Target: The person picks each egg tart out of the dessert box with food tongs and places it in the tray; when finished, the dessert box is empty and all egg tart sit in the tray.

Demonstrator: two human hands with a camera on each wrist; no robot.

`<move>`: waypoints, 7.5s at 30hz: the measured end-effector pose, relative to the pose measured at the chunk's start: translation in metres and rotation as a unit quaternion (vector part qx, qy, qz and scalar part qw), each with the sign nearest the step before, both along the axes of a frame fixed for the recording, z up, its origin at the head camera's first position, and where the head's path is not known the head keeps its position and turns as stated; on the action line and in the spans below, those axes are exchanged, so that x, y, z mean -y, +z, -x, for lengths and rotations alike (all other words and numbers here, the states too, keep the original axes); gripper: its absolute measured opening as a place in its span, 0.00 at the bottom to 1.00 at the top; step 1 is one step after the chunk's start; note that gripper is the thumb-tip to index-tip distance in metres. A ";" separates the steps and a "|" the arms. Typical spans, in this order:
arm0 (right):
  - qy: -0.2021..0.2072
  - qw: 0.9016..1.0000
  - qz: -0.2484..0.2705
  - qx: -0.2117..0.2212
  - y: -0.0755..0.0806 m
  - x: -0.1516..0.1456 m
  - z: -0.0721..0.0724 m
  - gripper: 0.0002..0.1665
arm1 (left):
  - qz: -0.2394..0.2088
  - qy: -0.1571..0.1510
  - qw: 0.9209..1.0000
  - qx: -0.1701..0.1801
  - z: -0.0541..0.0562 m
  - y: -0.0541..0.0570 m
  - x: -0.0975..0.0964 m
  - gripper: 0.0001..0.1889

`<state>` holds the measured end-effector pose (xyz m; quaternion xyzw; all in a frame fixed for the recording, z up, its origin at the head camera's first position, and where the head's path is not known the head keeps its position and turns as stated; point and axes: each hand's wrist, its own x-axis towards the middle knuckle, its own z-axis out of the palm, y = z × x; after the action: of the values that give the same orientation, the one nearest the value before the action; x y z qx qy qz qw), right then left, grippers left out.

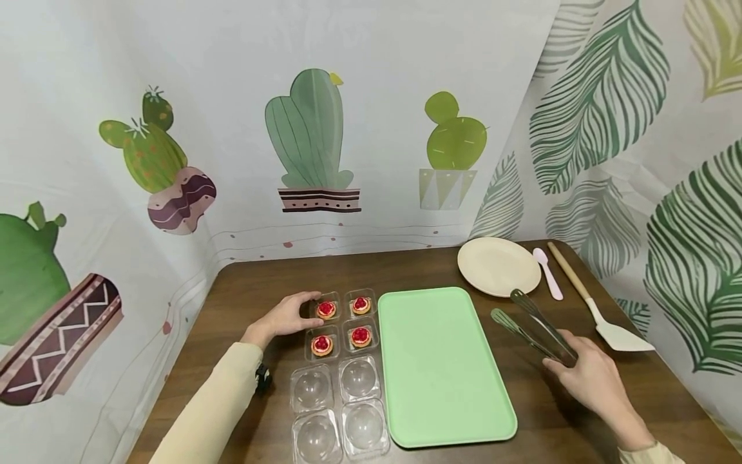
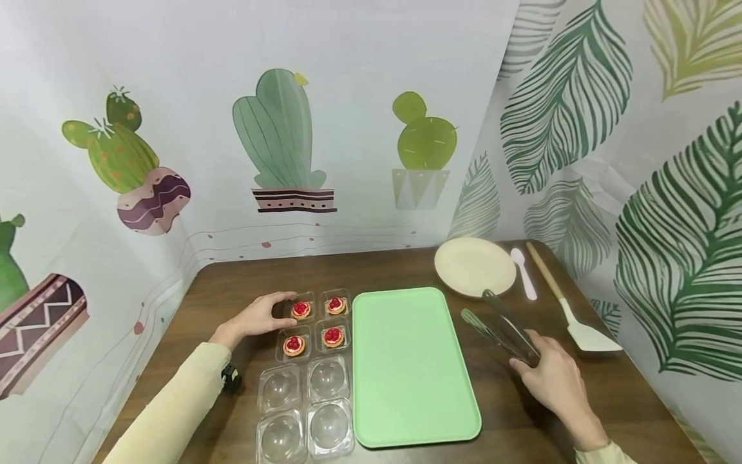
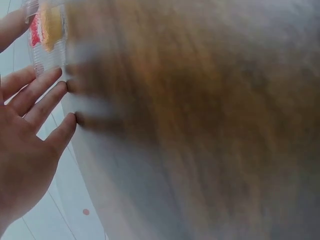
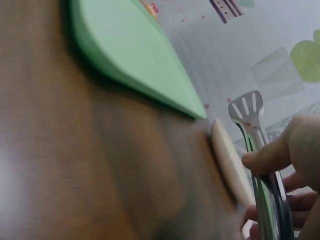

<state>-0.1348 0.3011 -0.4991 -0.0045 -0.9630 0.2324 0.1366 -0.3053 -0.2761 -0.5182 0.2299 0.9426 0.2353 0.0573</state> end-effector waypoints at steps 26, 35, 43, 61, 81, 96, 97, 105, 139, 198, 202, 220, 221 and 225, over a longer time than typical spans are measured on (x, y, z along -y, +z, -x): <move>0.154 0.988 0.008 -0.011 0.049 0.051 0.077 0.34 | -0.004 -0.005 1.000 0.012 -0.001 0.005 -0.002 0.39; 0.202 0.979 0.000 -0.006 0.054 0.084 0.100 0.30 | 0.000 -0.005 1.000 0.013 0.001 0.003 -0.001 0.40; 0.253 0.967 -0.007 -0.026 0.060 0.122 0.114 0.30 | 0.007 -0.005 1.000 0.009 0.001 0.006 0.000 0.39; 0.302 0.951 -0.065 -0.026 0.059 0.193 0.137 0.27 | 0.005 -0.006 0.999 0.034 0.002 0.007 -0.001 0.40; 0.338 0.923 -0.181 -0.043 0.056 0.264 0.153 0.27 | 0.012 0.001 0.999 0.043 0.005 0.012 -0.003 0.40; 0.336 0.900 -0.265 -0.083 0.048 0.294 0.159 0.09 | 0.015 0.006 0.999 0.050 0.005 0.013 -0.003 0.41; 0.336 0.900 -0.266 -0.082 0.049 0.296 0.158 0.09 | 0.015 0.005 0.999 0.049 0.005 0.013 -0.003 0.41; 0.326 0.909 -0.255 -0.049 0.059 0.303 0.156 0.05 | 0.017 0.001 0.999 0.041 0.005 0.015 -0.003 0.40; 0.329 0.899 -0.290 -0.011 0.046 0.326 0.152 0.10 | 0.014 0.002 0.999 0.046 0.004 0.015 -0.003 0.41; 0.259 0.956 -0.133 -0.022 0.063 0.203 0.138 0.20 | 0.007 -0.010 0.999 0.037 0.005 0.015 -0.003 0.39; 0.258 0.957 -0.124 -0.036 0.058 0.192 0.134 0.20 | 0.005 -0.010 0.999 0.036 0.005 0.015 -0.003 0.39; 0.237 0.965 -0.107 -0.032 0.031 0.158 0.126 0.22 | 0.010 -0.008 0.999 0.035 0.003 0.016 -0.005 0.38; 0.236 0.965 -0.109 -0.035 0.029 0.157 0.126 0.22 | 0.010 -0.008 0.999 0.035 0.003 0.016 -0.004 0.38; 0.233 0.966 -0.107 -0.029 0.024 0.154 0.124 0.22 | 0.010 -0.005 0.999 0.033 0.003 0.017 -0.004 0.38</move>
<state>-0.2590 0.1472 -0.4754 0.2418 -0.9523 0.1535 0.1057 -0.3083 -0.2717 -0.5013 0.2266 0.9413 0.2327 0.0916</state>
